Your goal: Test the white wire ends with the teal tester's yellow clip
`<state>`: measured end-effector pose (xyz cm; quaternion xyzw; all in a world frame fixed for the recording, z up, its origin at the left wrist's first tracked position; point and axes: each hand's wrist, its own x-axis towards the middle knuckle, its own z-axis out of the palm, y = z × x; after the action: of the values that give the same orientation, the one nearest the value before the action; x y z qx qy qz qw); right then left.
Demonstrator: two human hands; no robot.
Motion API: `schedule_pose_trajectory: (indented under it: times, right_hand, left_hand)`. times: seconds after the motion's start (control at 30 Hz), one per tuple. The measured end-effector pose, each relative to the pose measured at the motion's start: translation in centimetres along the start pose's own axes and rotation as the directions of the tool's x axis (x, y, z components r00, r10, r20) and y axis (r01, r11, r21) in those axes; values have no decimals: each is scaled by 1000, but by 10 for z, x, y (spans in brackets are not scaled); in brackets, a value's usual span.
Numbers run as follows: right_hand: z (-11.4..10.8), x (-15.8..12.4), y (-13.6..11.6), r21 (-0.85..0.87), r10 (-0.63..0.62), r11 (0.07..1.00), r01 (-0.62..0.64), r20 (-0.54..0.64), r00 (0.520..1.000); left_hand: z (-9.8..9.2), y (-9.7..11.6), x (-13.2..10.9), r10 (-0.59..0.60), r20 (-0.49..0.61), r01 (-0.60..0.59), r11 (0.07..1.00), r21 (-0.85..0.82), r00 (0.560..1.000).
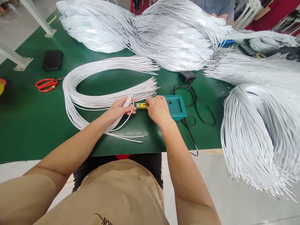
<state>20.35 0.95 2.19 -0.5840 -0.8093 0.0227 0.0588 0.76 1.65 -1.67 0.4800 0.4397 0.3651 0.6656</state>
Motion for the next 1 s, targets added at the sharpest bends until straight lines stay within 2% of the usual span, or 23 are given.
schedule_pose_trajectory:
  times: [0.17,0.33,0.47,0.53,0.63,0.67,0.73,0.83,0.9,0.97,1.0]
  right_hand:
    - [2,3,1,-21,-16,1000,16,-5,1000]
    - [5,4,2,-25,8,1000,-9,-65,998]
    - [4,-1,1,-28,-4,1000,2,-54,999]
    - [5,-6,0,-58,46,997,-55,-133,990]
    - [11,-13,3,-95,228,959,-268,-305,924]
    - [14,-15,4,-99,270,943,-316,-325,906]
    - [18,-16,8,-103,299,932,-347,-319,899]
    - [14,-16,4,-81,287,941,-328,-322,902]
    - [8,-20,-9,-20,259,959,-282,-337,905]
    - [2,-28,-33,68,159,987,-145,-314,936]
    - [2,-33,-47,101,50,995,-23,-278,959]
  left_hand:
    - [3,-8,9,14,-52,-8,993,120,999]
    - [3,-13,12,42,-47,-29,967,254,998]
    - [4,-13,12,35,-36,-24,965,261,999]
    - [5,-12,12,23,-28,-16,973,230,999]
    - [4,-10,11,6,-21,-1,978,206,1000]
    - [3,-9,11,3,-23,2,979,205,1000]
    - [1,-8,9,0,-31,6,979,203,1000]
    - [-4,-6,4,-10,-13,12,984,180,1000]
    - [-8,-5,1,-18,29,14,990,142,999]
    - [-10,-2,-3,-5,64,-1,996,91,998]
    - [-11,0,-4,-2,74,-3,998,63,997]
